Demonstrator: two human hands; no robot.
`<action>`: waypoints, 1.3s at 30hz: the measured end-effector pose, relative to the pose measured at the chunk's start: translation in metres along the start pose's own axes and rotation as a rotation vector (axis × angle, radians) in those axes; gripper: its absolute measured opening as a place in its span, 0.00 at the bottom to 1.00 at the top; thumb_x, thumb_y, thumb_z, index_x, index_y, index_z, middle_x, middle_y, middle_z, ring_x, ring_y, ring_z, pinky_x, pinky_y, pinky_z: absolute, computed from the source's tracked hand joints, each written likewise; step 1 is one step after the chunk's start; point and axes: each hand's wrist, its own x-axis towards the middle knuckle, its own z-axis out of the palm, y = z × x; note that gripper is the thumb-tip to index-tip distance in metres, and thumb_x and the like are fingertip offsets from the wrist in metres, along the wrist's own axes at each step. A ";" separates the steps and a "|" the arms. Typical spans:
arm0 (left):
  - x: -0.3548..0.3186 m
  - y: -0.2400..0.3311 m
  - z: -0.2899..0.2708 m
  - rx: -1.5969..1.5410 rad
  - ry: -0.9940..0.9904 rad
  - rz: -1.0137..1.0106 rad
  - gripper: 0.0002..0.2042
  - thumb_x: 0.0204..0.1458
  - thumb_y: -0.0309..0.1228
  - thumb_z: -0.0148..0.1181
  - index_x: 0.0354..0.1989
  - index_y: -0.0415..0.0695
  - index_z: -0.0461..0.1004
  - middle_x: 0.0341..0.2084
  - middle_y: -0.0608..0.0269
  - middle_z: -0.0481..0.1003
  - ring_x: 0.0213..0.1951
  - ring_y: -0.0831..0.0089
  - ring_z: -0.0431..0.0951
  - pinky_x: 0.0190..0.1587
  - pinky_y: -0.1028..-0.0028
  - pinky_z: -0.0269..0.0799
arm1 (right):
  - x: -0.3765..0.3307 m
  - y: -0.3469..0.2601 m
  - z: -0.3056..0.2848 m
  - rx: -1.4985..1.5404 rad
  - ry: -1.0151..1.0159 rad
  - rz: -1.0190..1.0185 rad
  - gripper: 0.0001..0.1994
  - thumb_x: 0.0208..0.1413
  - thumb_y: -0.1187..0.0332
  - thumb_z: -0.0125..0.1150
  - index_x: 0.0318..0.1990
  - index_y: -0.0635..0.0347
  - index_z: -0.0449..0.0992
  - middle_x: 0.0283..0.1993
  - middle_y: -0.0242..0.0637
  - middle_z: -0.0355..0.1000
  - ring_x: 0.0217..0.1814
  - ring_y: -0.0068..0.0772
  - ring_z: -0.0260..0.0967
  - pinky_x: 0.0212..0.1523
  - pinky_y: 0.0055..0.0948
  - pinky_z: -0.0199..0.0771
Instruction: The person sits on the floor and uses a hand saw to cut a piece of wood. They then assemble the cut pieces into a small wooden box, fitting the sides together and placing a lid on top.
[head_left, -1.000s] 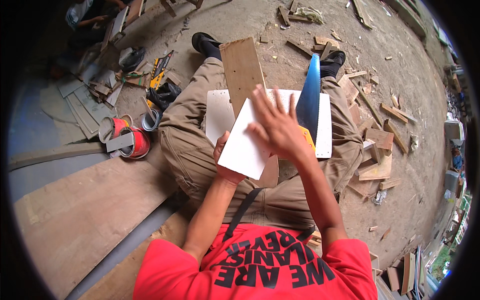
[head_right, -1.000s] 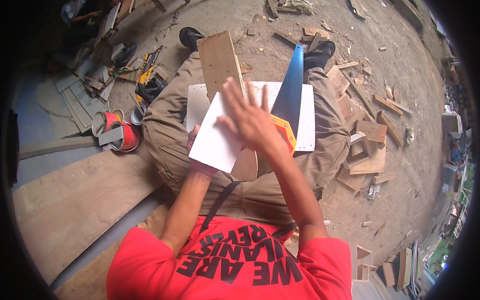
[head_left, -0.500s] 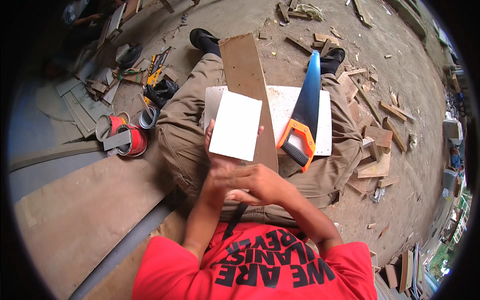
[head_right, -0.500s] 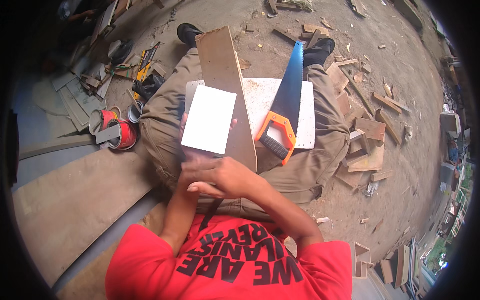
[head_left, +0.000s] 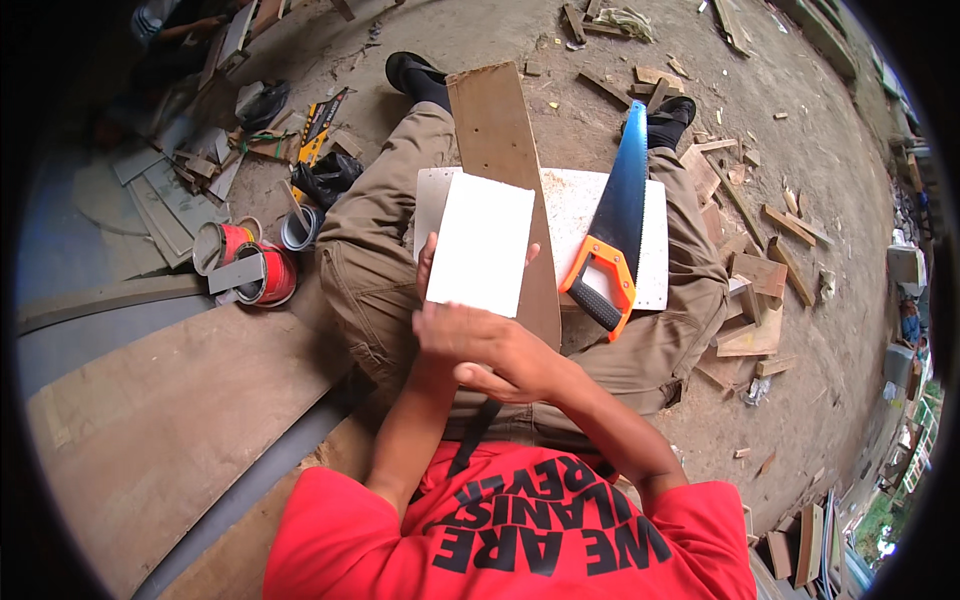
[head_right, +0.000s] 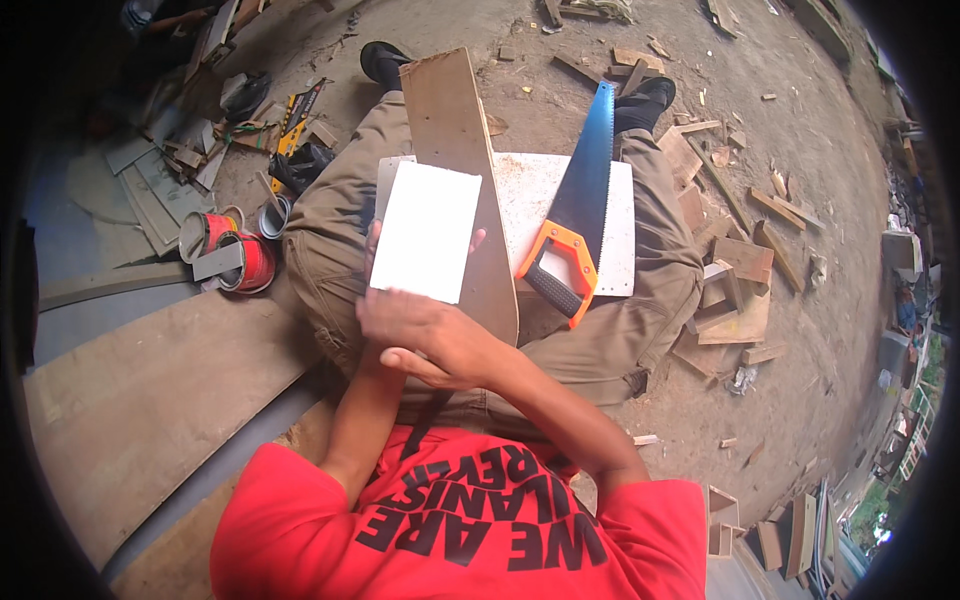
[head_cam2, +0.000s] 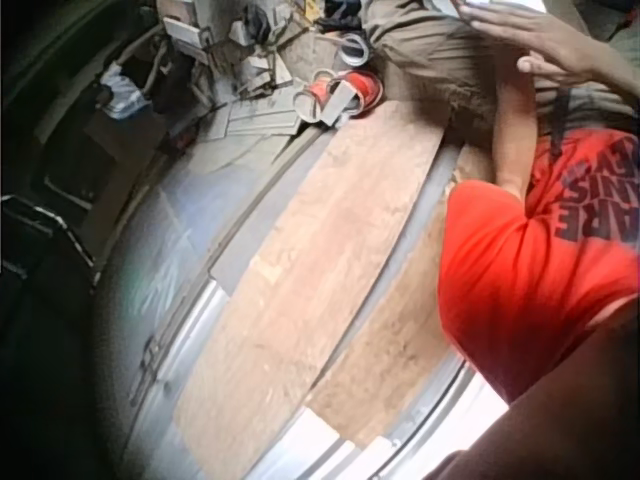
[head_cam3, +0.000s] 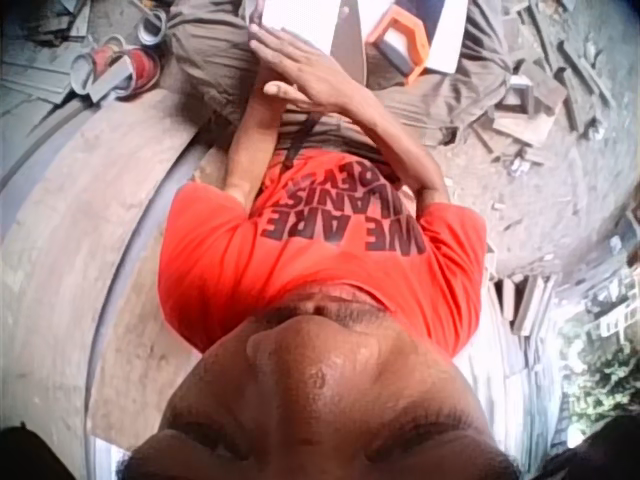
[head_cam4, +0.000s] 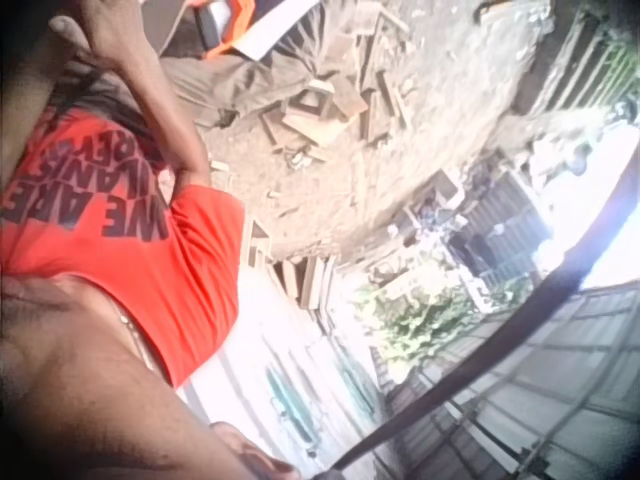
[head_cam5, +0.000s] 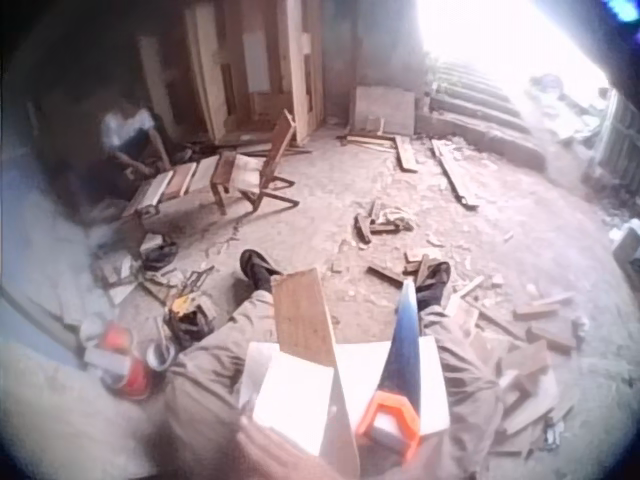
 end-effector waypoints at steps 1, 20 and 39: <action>0.003 0.005 -0.002 0.063 0.013 0.016 0.33 0.61 0.55 0.39 0.68 0.45 0.57 0.66 0.61 0.62 0.66 0.59 0.62 0.68 0.39 0.48 | -0.014 0.002 -0.002 0.064 0.032 0.077 0.16 0.63 0.60 0.54 0.46 0.67 0.74 0.46 0.52 0.72 0.47 0.48 0.71 0.54 0.38 0.69; 0.010 0.015 0.008 0.844 0.208 0.273 0.25 0.55 0.22 0.51 0.63 0.33 0.63 0.55 0.50 0.73 0.55 0.69 0.75 0.59 0.70 0.69 | -0.041 0.049 -0.037 0.378 0.894 0.651 0.15 0.67 0.63 0.54 0.50 0.67 0.73 0.43 0.30 0.75 0.42 0.15 0.68 0.47 0.19 0.68; 0.022 -0.009 -0.055 0.870 0.576 0.166 0.21 0.65 0.43 0.49 0.55 0.36 0.67 0.50 0.57 0.72 0.51 0.69 0.72 0.55 0.70 0.67 | -0.055 0.076 -0.017 0.029 0.704 0.811 0.22 0.59 0.66 0.65 0.52 0.67 0.61 0.48 0.46 0.72 0.50 0.31 0.72 0.49 0.30 0.73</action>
